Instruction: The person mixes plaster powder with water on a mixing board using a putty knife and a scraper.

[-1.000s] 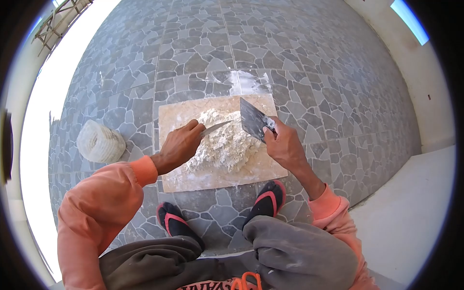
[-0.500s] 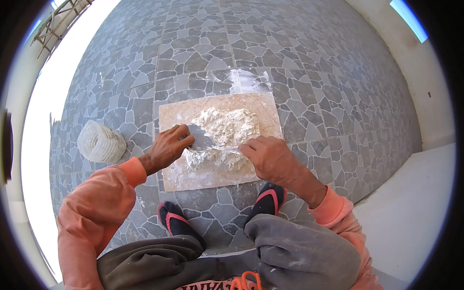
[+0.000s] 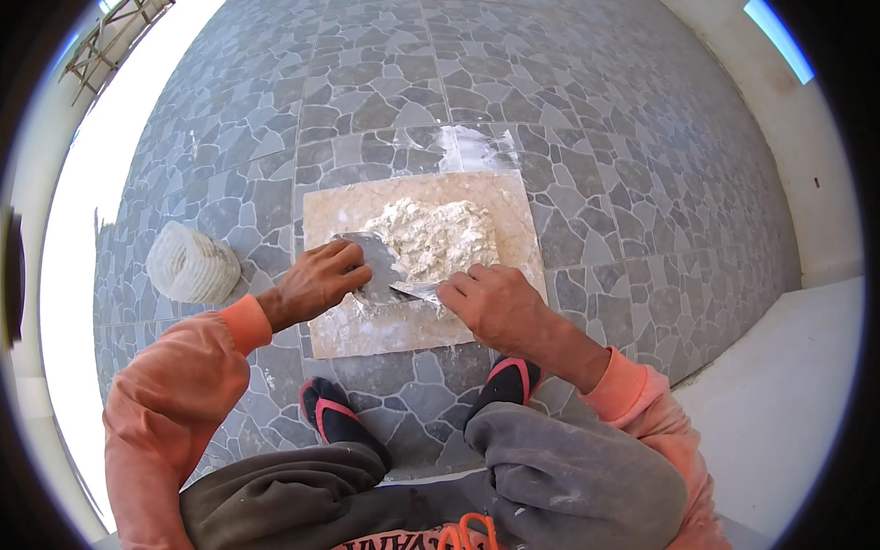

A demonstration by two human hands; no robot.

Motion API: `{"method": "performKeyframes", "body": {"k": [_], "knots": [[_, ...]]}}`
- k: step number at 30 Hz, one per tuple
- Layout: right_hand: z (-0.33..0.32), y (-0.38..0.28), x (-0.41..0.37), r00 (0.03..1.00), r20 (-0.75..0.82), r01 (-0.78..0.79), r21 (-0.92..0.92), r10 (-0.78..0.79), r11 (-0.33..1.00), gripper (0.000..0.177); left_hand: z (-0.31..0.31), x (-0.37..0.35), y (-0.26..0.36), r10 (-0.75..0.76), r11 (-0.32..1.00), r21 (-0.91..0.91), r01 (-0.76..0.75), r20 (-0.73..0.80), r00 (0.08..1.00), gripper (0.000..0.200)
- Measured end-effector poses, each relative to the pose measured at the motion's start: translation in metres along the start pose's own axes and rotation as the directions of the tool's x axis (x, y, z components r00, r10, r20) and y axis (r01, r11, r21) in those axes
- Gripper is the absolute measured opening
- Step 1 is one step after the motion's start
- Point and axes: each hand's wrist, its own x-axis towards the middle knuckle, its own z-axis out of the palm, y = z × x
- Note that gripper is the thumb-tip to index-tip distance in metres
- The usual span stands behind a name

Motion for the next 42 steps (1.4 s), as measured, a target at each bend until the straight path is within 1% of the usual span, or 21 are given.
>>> {"method": "performKeyframes", "body": {"k": [3,9,12,15,18,19,21,22,25,26,27,28,29,33,36,37,40,42], "knots": [[0.013,0.004,0.003,0.997,-0.075,0.005,0.030,-0.002,1.000,0.025,-0.001,0.000,0.005,0.016,1.000,-0.024,-0.017,-0.035,0.999,0.023],[0.036,0.017,0.013,0.997,-0.077,0.014,0.065,-0.009,0.998,0.022,-0.001,-0.005,0.007,0.041,0.999,-0.007,-0.042,-0.024,0.999,0.022],[0.043,0.020,0.019,0.996,-0.070,0.050,0.034,-0.047,0.998,0.020,-0.003,-0.006,0.006,0.052,0.999,-0.012,-0.052,0.001,0.999,0.024],[0.058,0.027,0.023,0.999,-0.037,0.034,-0.025,-0.035,0.999,0.017,-0.004,-0.001,0.021,0.067,0.996,-0.058,-0.066,0.011,0.998,0.025],[0.063,0.035,0.028,0.999,0.020,0.044,-0.025,-0.044,0.999,0.026,-0.005,0.003,0.029,0.062,0.991,-0.116,-0.061,0.010,0.998,0.026],[0.066,0.039,0.030,0.999,0.029,0.040,-0.053,-0.038,0.998,0.020,-0.007,0.005,0.030,0.059,0.992,-0.117,-0.057,0.019,0.998,0.028],[0.072,0.047,0.033,0.999,0.044,0.028,-0.110,-0.023,0.993,0.010,-0.013,0.010,0.035,0.073,0.989,-0.129,-0.076,-0.035,0.997,0.028],[0.074,0.051,0.033,0.999,0.040,0.022,-0.138,-0.017,0.990,0.010,-0.016,0.012,0.036,0.080,0.987,-0.134,-0.087,-0.060,0.995,0.029],[0.074,0.059,0.031,1.000,0.016,0.007,-0.215,-0.004,0.977,0.011,-0.023,0.019,0.025,0.017,0.980,-0.192,-0.046,-0.148,0.989,0.027],[0.073,0.060,0.029,1.000,-0.001,-0.001,-0.235,0.001,0.972,0.012,-0.026,0.020,0.020,-0.088,0.961,-0.272,0.040,-0.165,0.982,0.020],[0.070,0.060,0.028,1.000,-0.017,-0.008,-0.255,0.003,0.967,0.012,-0.030,0.023,0.017,-0.233,0.930,-0.321,0.181,-0.130,0.964,0.019],[0.068,0.059,0.026,1.000,-0.025,0.001,-0.264,-0.008,0.964,0.012,-0.034,0.025,0.014,-0.373,0.876,-0.363,0.320,-0.086,0.924,0.019],[0.065,0.057,0.024,0.999,-0.034,0.008,-0.273,-0.018,0.962,0.013,-0.039,0.028,0.009,-0.427,0.845,-0.365,0.390,-0.022,0.904,0.023],[0.061,0.049,0.025,0.994,-0.085,0.036,-0.319,-0.067,0.947,0.012,-0.029,0.038,-0.008,-0.319,0.874,-0.372,0.313,0.047,0.947,0.030],[0.056,0.043,0.030,0.988,-0.116,0.055,-0.367,-0.104,0.929,0.010,-0.021,0.048,-0.006,-0.289,0.858,-0.399,0.323,0.143,0.946,0.026],[0.054,0.041,0.031,0.988,-0.111,0.057,-0.360,-0.103,0.931,0.011,-0.022,0.053,-0.003,-0.283,0.859,-0.381,0.342,0.204,0.937,0.021],[0.044,0.036,0.035,0.991,-0.094,0.055,-0.351,-0.094,0.935,0.013,-0.012,0.061,-0.002,-0.268,0.855,-0.385,0.348,0.248,0.931,0.016],[0.040,0.034,0.035,0.993,-0.081,0.051,-0.357,-0.085,0.933,0.012,-0.003,0.064,-0.001,-0.273,0.862,-0.374,0.341,0.225,0.935,0.014]]}}
